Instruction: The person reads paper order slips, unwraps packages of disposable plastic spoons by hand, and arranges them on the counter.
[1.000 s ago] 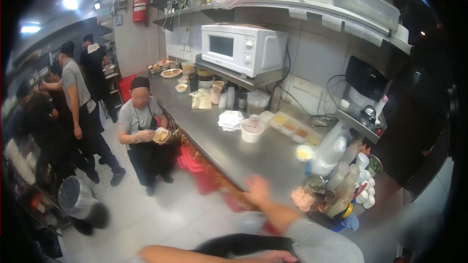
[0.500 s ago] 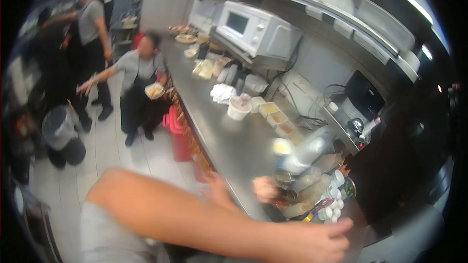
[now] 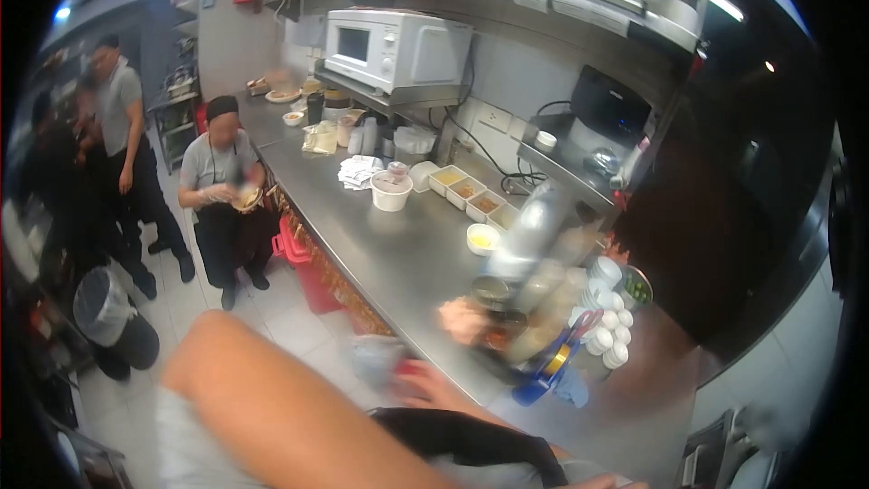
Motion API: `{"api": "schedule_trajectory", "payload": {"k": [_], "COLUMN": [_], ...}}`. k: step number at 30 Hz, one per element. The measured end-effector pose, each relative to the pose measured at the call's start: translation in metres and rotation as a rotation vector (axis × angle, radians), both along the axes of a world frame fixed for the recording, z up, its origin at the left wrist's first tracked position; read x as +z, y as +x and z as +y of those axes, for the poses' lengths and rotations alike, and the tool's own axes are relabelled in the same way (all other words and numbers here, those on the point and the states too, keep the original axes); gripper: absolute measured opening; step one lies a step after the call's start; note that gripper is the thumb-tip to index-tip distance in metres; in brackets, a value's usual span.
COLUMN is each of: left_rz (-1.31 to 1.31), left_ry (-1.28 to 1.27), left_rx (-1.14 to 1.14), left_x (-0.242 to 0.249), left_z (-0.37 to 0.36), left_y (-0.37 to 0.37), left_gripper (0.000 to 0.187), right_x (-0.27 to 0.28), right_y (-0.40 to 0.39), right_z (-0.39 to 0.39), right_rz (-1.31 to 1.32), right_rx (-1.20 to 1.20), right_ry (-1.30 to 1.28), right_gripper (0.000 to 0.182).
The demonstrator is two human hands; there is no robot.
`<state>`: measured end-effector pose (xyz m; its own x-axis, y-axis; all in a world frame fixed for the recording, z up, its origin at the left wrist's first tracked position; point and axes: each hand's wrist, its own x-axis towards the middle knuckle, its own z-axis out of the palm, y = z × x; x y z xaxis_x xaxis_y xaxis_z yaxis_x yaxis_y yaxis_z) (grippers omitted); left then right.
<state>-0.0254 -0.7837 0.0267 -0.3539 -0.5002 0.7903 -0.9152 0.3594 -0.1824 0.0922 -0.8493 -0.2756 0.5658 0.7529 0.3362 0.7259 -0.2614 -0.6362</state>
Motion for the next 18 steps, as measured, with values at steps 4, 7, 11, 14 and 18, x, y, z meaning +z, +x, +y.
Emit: {"api": "schedule_trajectory", "payload": {"k": [4, 7, 11, 14, 18], "left_rz": [0.107, 0.185, 0.32, 0.414, 0.405], "left_ry": [0.104, 0.17, 0.291, 0.366, 0.487], "left_rx": [-0.078, -0.142, -0.234, -0.219, -0.202], "left_x": [-0.001, -0.008, -0.014, -0.004, 0.034], "left_z": [0.002, 0.006, 0.025, 0.059, 0.109], "left_y": [0.003, 0.003, 0.004, 0.022, 0.014], "left_gripper": [0.019, 0.02, 0.022, 0.024, 0.026], "right_x": [-0.038, -0.045, -0.037, -0.057, -0.064], "right_y": [-0.003, 0.0, 0.005, 0.015, 0.02], "right_z": [-0.013, -0.017, -0.012, -0.007, 0.001], "right_rz": [0.219, 0.164, 0.133, 0.096, 0.048], "right_rx": [-0.072, -0.068, -0.002, 0.096, 0.097], "right_ry": [0.026, -0.06, -0.08, -0.078, -0.092], "right_gripper": [0.044, 0.04, 0.039, 0.041, 0.042]}}
